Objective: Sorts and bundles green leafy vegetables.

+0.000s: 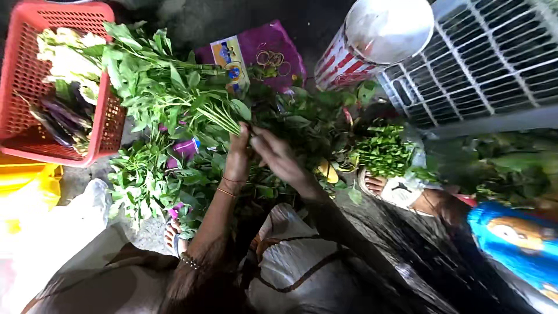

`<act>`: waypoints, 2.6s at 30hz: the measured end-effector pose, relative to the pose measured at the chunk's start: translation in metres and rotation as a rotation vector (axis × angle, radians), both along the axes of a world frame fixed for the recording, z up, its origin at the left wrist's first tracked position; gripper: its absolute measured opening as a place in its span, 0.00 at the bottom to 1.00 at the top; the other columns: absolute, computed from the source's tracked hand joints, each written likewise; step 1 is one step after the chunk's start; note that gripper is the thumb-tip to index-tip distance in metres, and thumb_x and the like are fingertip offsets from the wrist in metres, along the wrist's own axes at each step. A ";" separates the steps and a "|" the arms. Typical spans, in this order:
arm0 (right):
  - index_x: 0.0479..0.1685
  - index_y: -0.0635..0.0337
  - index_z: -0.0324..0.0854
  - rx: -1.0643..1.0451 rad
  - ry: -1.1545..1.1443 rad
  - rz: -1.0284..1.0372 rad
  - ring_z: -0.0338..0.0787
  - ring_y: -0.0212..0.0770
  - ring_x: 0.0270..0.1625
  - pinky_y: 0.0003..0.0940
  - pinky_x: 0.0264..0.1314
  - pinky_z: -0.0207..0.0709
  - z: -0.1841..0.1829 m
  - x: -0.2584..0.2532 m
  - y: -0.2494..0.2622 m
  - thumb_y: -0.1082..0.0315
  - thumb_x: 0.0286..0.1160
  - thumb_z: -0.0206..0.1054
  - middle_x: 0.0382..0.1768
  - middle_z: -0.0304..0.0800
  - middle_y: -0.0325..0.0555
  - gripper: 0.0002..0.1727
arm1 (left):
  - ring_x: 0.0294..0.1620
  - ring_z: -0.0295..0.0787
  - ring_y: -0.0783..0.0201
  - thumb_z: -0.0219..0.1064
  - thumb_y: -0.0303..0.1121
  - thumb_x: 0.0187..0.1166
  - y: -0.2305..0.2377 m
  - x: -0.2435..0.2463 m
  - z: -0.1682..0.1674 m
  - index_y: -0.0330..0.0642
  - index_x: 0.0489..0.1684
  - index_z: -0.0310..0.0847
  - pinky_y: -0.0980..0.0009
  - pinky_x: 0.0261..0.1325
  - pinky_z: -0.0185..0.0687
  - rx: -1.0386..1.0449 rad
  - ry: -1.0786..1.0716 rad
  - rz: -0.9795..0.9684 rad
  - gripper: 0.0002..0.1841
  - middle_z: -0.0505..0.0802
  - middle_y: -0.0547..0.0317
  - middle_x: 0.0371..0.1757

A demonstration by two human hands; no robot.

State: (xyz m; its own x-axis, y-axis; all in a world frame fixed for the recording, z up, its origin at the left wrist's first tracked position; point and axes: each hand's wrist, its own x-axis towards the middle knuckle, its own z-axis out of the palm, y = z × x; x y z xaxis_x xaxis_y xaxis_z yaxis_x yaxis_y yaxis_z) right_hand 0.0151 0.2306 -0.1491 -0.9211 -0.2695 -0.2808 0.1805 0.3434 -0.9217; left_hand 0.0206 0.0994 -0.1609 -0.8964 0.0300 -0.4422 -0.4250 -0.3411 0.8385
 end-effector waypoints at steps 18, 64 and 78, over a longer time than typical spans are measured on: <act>0.55 0.60 0.83 -0.188 -0.073 0.124 0.66 0.31 0.11 0.22 0.10 0.59 -0.006 -0.005 0.089 0.66 0.89 0.58 0.20 0.77 0.44 0.11 | 0.41 0.92 0.40 0.56 0.24 0.85 0.002 -0.058 0.014 0.34 0.92 0.55 0.48 0.49 0.87 -1.399 1.079 -1.188 0.32 0.91 0.37 0.43; 0.37 0.56 0.83 0.190 0.375 -0.136 0.69 0.26 0.14 0.19 0.14 0.61 0.146 -0.043 0.080 0.65 0.81 0.70 0.18 0.79 0.37 0.06 | 0.40 0.90 0.46 0.54 0.42 0.93 -0.031 -0.159 0.171 0.33 0.63 0.76 0.43 0.49 0.83 -0.889 0.844 -0.899 0.19 0.91 0.44 0.39; 0.41 0.58 0.87 0.350 0.591 -0.009 0.82 0.34 0.20 0.29 0.22 0.74 0.167 -0.044 0.054 0.68 0.77 0.72 0.25 0.90 0.43 0.03 | 0.21 0.77 0.75 0.26 0.62 0.91 -0.014 -0.135 0.116 0.52 0.34 0.75 0.79 0.26 0.76 0.446 0.103 -1.123 0.34 0.79 0.71 0.20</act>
